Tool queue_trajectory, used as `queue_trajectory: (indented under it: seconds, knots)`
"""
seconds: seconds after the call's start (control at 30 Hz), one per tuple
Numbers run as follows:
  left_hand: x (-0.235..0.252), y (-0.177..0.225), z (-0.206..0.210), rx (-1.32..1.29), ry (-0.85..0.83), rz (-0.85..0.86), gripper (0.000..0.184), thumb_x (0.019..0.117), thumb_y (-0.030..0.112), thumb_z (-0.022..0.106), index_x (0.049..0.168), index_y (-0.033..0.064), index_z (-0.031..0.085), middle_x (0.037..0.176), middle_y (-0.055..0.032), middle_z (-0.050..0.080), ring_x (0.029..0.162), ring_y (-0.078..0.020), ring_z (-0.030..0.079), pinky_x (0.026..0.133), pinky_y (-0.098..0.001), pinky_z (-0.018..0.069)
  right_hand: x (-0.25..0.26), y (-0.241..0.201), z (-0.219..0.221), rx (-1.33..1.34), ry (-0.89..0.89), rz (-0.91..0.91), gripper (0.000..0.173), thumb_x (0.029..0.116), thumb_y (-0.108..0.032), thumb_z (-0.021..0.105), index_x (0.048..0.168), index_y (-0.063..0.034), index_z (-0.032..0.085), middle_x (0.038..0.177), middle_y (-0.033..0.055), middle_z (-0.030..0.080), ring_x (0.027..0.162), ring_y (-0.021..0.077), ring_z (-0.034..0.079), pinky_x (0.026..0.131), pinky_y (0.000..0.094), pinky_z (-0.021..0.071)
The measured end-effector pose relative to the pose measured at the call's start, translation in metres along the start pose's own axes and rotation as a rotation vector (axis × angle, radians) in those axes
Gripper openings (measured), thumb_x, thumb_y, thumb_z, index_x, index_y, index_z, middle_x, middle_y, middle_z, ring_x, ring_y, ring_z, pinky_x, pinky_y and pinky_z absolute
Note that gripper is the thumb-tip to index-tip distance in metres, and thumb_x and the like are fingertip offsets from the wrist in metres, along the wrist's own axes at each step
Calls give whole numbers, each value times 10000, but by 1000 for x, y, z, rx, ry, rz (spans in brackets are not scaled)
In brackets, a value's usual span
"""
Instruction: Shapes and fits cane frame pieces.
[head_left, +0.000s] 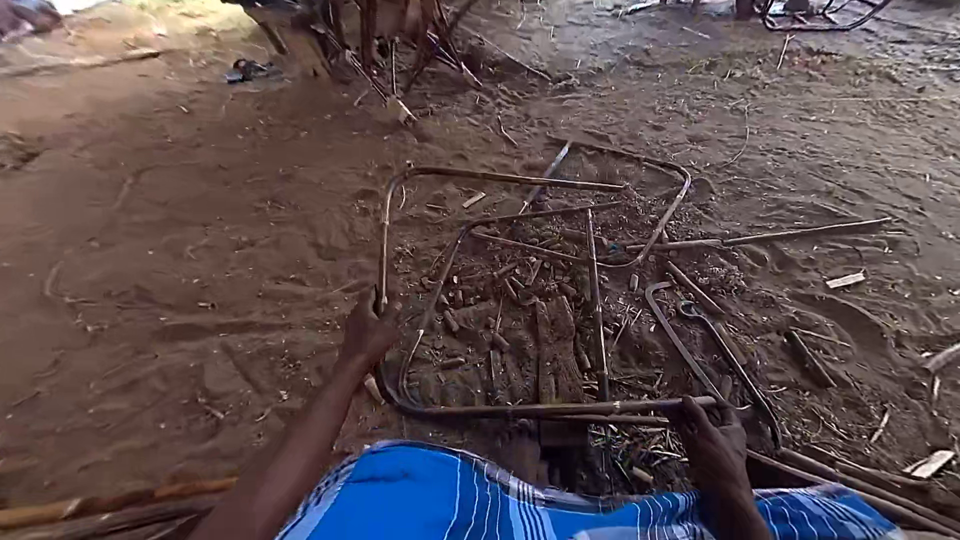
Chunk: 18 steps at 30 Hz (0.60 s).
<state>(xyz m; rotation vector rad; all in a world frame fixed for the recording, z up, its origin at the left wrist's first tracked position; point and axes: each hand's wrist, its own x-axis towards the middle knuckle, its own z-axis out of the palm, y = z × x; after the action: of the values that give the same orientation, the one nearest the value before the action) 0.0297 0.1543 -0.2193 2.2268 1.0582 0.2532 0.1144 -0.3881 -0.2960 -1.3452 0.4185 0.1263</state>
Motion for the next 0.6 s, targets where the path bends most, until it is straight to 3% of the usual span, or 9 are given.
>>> queue_trajectory:
  seconds: [0.17, 0.27, 0.4, 0.43, 0.5, 0.6]
  knots:
    - [19, -10, 20, 34, 14, 23, 530, 1061, 408, 526, 1443, 44, 473, 1157, -328, 623, 983, -515, 640, 848, -752, 475, -12, -17, -2, -196, -2, -36, 441, 983, -114, 683, 1393, -119, 520, 1105, 99, 696, 874, 205, 728, 777, 401, 641]
    - [16, -8, 32, 33, 2, 38, 550, 1047, 409, 547, 1433, 27, 459, 1135, -310, 618, 942, -481, 650, 829, -720, 498, -10, -13, -6, -266, 19, -17, 431, 964, -97, 706, 1376, -109, 578, 1085, 82, 715, 872, 180, 734, 801, 368, 640]
    - [-6, -42, 65, 288, -153, -7, 655, 1004, 258, 658, 1516, -41, 378, 1293, -433, 536, 1184, -651, 523, 947, -830, 374, 6, 36, -28, -367, 37, 86, 358, 950, -64, 711, 1299, -7, 652, 1061, 137, 727, 891, 216, 714, 834, 415, 611]
    - [-12, -56, 75, 325, -190, -17, 620, 1005, 241, 658, 1484, -72, 419, 1336, -444, 501, 1236, -661, 481, 985, -827, 358, 7, 41, -29, -384, 45, 126, 356, 952, -81, 716, 1297, -13, 656, 1081, 137, 727, 903, 220, 717, 844, 412, 611]
    - [-32, -65, 91, 350, -198, -48, 459, 1030, 259, 620, 1319, -96, 582, 1289, -439, 537, 1220, -644, 501, 984, -810, 374, 5, 34, -25, -421, 59, 150, 311, 961, -97, 712, 1258, -10, 681, 1070, 132, 740, 897, 215, 727, 840, 399, 617]
    - [-49, -63, 86, 331, -137, -143, 418, 1037, 324, 608, 1255, -28, 665, 1304, -358, 586, 1222, -556, 558, 1008, -752, 419, 5, 29, -21, -428, -28, 132, 256, 1002, -97, 650, 1224, 27, 676, 1042, 127, 743, 864, 199, 727, 814, 388, 625]
